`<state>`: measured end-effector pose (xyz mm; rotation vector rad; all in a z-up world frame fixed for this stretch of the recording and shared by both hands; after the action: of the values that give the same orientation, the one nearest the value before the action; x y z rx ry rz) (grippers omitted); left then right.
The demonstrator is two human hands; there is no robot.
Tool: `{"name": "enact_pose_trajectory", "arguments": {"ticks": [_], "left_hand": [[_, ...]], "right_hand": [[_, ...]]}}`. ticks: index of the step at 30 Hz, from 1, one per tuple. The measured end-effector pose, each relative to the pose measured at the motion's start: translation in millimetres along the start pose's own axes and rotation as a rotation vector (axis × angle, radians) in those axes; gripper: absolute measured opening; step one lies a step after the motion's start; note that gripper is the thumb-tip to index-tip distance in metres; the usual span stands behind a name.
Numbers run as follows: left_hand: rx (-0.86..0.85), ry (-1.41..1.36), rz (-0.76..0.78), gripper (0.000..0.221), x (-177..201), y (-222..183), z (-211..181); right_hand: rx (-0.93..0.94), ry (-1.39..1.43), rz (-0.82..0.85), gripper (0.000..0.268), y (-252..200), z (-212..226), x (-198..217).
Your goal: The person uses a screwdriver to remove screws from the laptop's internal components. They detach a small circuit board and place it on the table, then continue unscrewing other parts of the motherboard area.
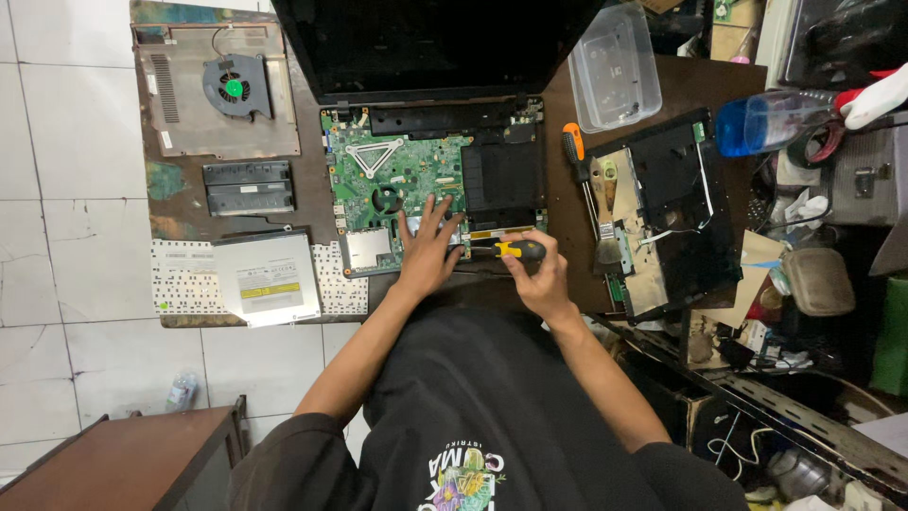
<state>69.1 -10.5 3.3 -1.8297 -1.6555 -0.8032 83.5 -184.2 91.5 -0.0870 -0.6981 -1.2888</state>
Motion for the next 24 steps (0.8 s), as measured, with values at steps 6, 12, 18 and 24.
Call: {"name": "enact_pose_trajectory", "arguments": {"ticks": [6, 12, 18, 24], "left_hand": [[-0.006, 0.008, -0.021, 0.052, 0, 0, 0], [-0.01, 0.008, -0.034, 0.053, -3, -1, 3], [0.007, 0.028, -0.031, 0.055, -5, -1, 4], [0.037, 0.037, -0.009, 0.058, -2, 0, 2]], "right_hand": [[0.017, -0.01, 0.029, 0.038, 3, 9, -5], [0.122, -0.027, 0.074, 0.037, 17, 36, -10], [0.207, -0.044, 0.146, 0.037, 23, 54, -16], [0.219, -0.035, 0.189, 0.035, 25, 57, -22]]}}
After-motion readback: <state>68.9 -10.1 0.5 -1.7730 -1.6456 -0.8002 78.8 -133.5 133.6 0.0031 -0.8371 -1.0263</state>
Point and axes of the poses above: each hand's wrist, its own y-axis towards the middle knuckle, its own x-axis out of the back of the hand, z = x × y, the point moved 7 cm from there along y, towards the middle knuckle, and after that the axes turned 4 degrees about x, right-handed, at the moved point
